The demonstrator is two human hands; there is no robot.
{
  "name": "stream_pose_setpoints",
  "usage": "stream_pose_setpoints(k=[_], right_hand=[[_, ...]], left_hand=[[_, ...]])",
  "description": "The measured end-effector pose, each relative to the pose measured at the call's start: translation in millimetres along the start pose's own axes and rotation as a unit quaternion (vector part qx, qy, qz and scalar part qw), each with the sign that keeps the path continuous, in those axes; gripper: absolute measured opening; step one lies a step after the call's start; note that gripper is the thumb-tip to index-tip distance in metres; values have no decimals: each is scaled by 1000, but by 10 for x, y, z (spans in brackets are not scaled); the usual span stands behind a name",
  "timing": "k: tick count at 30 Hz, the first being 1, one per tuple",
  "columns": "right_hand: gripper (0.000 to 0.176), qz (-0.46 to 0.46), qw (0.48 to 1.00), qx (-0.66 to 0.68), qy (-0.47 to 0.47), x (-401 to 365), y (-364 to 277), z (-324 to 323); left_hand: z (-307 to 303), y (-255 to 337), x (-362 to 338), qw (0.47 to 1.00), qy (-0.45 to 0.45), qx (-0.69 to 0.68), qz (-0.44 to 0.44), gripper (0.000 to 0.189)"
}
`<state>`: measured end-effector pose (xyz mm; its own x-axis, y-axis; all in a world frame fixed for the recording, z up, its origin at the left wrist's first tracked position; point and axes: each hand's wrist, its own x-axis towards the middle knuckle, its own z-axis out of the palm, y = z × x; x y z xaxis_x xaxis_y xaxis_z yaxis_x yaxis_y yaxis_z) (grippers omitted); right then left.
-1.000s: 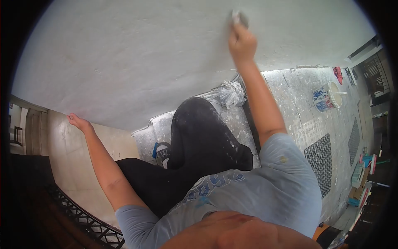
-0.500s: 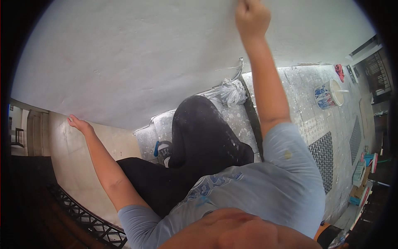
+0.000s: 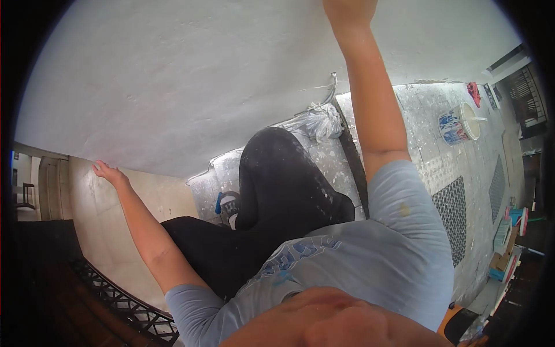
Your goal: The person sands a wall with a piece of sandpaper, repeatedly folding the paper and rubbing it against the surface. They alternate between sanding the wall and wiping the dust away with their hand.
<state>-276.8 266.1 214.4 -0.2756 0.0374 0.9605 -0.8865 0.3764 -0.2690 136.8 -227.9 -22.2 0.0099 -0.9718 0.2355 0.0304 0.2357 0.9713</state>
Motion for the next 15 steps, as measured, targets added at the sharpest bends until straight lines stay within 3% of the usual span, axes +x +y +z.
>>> stream_pose_setpoints(k=[3, 4, 7, 11, 15], right_hand=[[7, -37, 994, -95, -42, -846, 581, 186], [10, -22, 998, -56, -24, -1211, 586, 178], [32, 51, 990, -98, -86, -2293, 786, 165], [38, 35, 996, -66, -48, -2258, 738, 198], [30, -15, 996, -87, -31, -1068, 508, 194]], left_hand=[[-75, -140, 114, 1000, -4, 14, 14, 82], [-91, -201, 178, 999, -9, 21, 24, 83], [-96, -180, 147, 999, -14, 18, 23, 83], [-98, -113, 154, 1000, -7, 7, 4, 82], [-91, -37, 79, 1000, 3, -4, -14, 83]])
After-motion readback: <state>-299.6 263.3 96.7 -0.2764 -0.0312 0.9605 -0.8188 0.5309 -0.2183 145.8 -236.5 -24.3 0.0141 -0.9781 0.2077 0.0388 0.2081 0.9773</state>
